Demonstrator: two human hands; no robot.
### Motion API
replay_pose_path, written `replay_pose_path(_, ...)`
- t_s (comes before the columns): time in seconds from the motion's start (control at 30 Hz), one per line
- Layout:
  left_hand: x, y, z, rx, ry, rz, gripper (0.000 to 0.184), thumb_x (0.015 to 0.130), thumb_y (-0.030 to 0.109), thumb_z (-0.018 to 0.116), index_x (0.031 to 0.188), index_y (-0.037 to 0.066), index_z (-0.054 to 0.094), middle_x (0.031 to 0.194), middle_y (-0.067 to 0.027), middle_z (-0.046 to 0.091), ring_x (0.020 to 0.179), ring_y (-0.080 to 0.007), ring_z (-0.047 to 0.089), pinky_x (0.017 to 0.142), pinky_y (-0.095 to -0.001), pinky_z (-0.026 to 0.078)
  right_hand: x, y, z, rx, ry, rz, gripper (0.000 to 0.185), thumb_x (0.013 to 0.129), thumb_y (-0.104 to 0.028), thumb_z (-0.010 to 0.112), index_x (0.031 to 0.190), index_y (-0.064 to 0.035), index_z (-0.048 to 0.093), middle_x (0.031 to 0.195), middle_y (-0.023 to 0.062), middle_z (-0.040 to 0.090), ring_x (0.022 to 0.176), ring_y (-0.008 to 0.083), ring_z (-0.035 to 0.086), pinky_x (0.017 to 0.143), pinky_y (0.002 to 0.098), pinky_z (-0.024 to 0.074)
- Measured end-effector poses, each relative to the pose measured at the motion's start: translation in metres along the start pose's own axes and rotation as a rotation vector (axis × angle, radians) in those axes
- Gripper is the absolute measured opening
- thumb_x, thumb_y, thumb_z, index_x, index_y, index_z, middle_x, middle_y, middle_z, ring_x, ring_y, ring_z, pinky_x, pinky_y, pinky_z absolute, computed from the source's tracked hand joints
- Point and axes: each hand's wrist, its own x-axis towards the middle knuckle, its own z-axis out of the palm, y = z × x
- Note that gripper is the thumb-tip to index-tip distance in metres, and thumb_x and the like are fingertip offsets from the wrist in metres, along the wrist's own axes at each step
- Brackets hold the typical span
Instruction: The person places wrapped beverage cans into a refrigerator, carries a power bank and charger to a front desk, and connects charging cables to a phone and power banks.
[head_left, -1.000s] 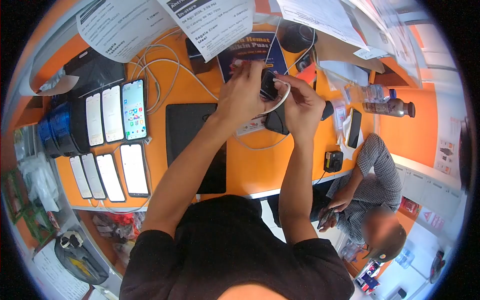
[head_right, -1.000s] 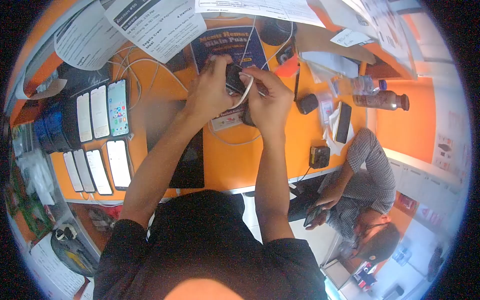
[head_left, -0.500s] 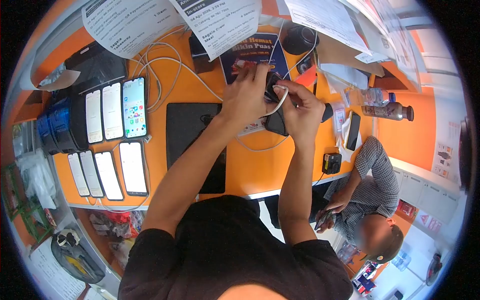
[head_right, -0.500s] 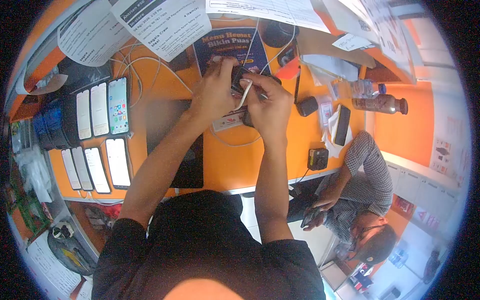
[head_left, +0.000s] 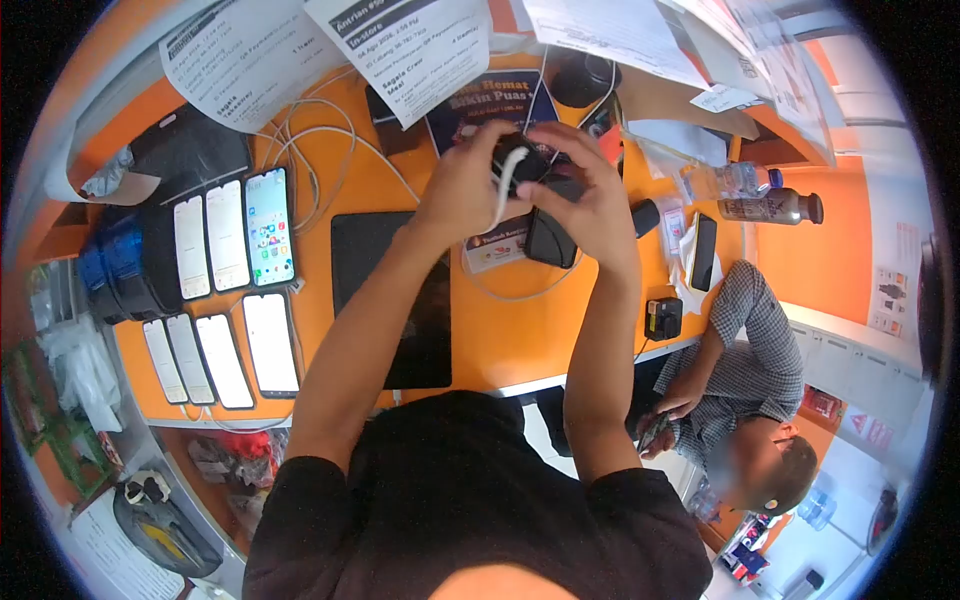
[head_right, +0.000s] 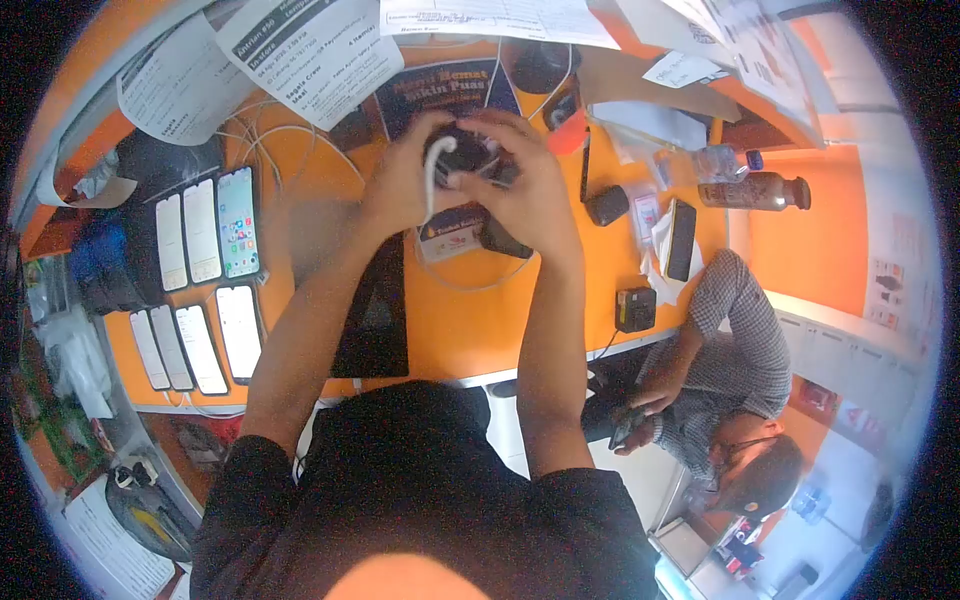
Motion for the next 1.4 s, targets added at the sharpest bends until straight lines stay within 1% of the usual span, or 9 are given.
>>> replay_pose_path(0.07, 0.003, -0.001, -0.017, -0.344, -0.125, -0.175, 0.068, 0.057, 0.013, 0.085, 0.117, 0.005, 0.055, 0.101, -0.0103, 0.064, 0.102, -0.0229, 0.062, 0.086, -0.0350, 0.051, -0.008, 0.002, -0.002, 0.343, -0.062, 0.123, 0.065, 0.067, -0.003, 0.079, 0.127, -0.0045, 0.053, 0.124, 0.0085, 0.054, 0.115, 0.0201, 0.051, 0.092, 0.0346, 0.0452)
replay_pose_path(0.17, -0.001, -0.003, -0.043, -0.730, -0.336, -0.275, 0.070, 0.057, 0.007, 0.084, 0.121, 0.007, 0.056, 0.103, -0.0067, 0.063, 0.106, -0.0206, 0.059, 0.094, -0.0359, 0.049, -0.016, 0.009, 0.007, 0.298, -0.158, 0.022, 0.083, 0.063, -0.005, 0.083, 0.135, -0.0022, 0.042, 0.128, 0.0085, 0.051, 0.119, 0.0210, 0.048, 0.096, 0.0364, 0.0434)
replay_pose_path(0.3, 0.004, 0.008, -0.072, -0.726, -0.510, -0.149, 0.072, 0.057, 0.004, 0.082, 0.124, 0.010, 0.056, 0.124, -0.0071, 0.056, 0.111, -0.0232, 0.056, 0.101, -0.0383, 0.044, -0.022, -0.002, 0.028, 0.251, -0.266, 0.104, 0.090, 0.056, -0.014, 0.087, 0.132, 0.0022, 0.042, 0.122, 0.0156, 0.056, 0.115, 0.0226, 0.053, 0.097, 0.0344, 0.0415)
replay_pose_path(0.33, 0.004, 0.006, -0.075, -0.698, -0.515, -0.179, 0.080, 0.054, 0.006, 0.083, 0.128, 0.010, 0.053, 0.130, -0.0071, 0.051, 0.116, -0.0232, 0.053, 0.104, -0.0388, 0.041, -0.023, -0.011, 0.033, 0.265, -0.176, 0.076, 0.067, 0.057, -0.010, 0.083, 0.116, 0.0009, 0.053, 0.099, 0.0062, 0.063, 0.091, 0.0123, 0.056, 0.085, 0.0274, 0.0441)
replay_pose_path(0.6, -0.019, -0.010, -0.101, -0.754, -0.518, -0.235, 0.101, 0.050, 0.021, 0.089, 0.137, 0.004, 0.040, 0.134, -0.0111, 0.048, 0.123, -0.0240, 0.047, 0.107, -0.0368, 0.034, -0.050, -0.013, 0.084, 0.216, -0.001, 0.052, 0.066, 0.058, -0.009, 0.081, 0.117, 0.0021, 0.053, 0.095, 0.0111, 0.065, 0.090, 0.0162, 0.061, 0.082, 0.0301, 0.0475)
replay_pose_path(0.73, -0.044, -0.033, -0.129, -0.861, -0.348, -0.346, 0.085, 0.066, 0.024, 0.084, 0.137, 0.004, 0.041, 0.131, -0.0156, 0.051, 0.122, -0.0243, 0.048, 0.103, -0.0342, 0.038, -0.061, -0.028, 0.113, 0.171, 0.080, 0.033, 0.069, 0.058, -0.010, 0.081, 0.119, 0.0026, 0.053, 0.099, 0.0165, 0.064, 0.095, 0.0256, 0.064, 0.083, 0.0340, 0.0483)
replay_pose_path(0.93, -0.093, -0.029, -0.181, -0.242, 0.496, -0.463, 0.022, 0.090, 0.010, 0.059, 0.111, 0.002, 0.057, 0.093, -0.0033, 0.059, 0.084, -0.0114, 0.057, 0.077, -0.0248, 0.047, -0.049, -0.039, 0.153, 0.118, 0.249, 0.008, 0.066, 0.060, -0.010, 0.079, 0.118, 0.0026, 0.051, 0.105, 0.0200, 0.061, 0.097, 0.0350, 0.061, 0.083, 0.0372, 0.0485)
replay_pose_path(1.1, -0.102, 0.023, -0.137, 0.057, 0.110, -0.377, 0.054, 0.076, 0.006, 0.075, 0.121, 0.001, 0.047, 0.109, -0.0087, 0.060, 0.101, -0.0192, 0.060, 0.084, -0.0312, 0.049, -0.029, -0.037, 0.193, 0.207, 0.263, -0.016, 0.064, 0.063, -0.011, 0.076, 0.119, 0.0024, 0.048, 0.109, 0.0235, 0.055, 0.102, 0.0405, 0.055, 0.088, 0.0429, 0.0460)
replay_pose_path(1.4, -0.066, 0.003, -0.139, -0.180, 0.221, -0.386, 0.067, 0.073, -0.003, 0.074, 0.129, -0.002, 0.038, 0.116, -0.0140, 0.057, 0.106, -0.0218, 0.058, 0.089, -0.0335, 0.049, -0.009, -0.023, 0.174, 0.068, 0.248, -0.122, 0.065, 0.066, -0.004, 0.069, 0.126, -0.0004, 0.044, 0.120, 0.0180, 0.050, 0.110, 0.0306, 0.052, 0.082, 0.0350, 0.0484)
